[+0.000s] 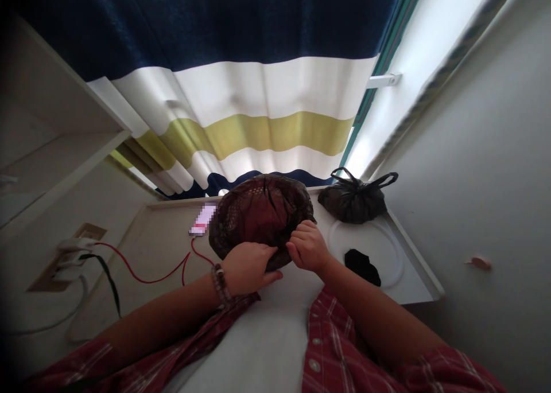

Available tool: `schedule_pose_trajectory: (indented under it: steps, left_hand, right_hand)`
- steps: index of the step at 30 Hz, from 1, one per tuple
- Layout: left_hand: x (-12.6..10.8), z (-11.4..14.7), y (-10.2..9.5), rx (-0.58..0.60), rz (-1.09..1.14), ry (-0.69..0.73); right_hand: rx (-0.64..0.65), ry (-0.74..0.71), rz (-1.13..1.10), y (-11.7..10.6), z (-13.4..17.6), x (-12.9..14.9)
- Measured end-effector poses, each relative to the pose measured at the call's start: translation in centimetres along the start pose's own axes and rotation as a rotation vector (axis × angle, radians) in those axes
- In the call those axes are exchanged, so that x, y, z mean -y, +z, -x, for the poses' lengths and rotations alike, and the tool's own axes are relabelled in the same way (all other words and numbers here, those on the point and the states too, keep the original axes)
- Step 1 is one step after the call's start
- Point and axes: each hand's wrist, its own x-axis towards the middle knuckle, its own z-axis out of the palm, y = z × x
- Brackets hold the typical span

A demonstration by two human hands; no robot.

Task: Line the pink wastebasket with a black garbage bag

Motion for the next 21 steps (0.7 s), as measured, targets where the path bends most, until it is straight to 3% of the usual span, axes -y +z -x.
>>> schedule_pose_trajectory:
  steps: [4,21]
  left_hand:
    - [-0.5,-0.5,0.6,0.082,-0.025,-0.006]
    - [5.0,0.7,-1.2,0.221,-0.099,0.187]
  right_hand:
    - [0.046,-0.001,-0.012,-0.2,-0.1,-0.1]
    - [0.094,-0.093,-0.072,-1.7,-1.3,-4.9]
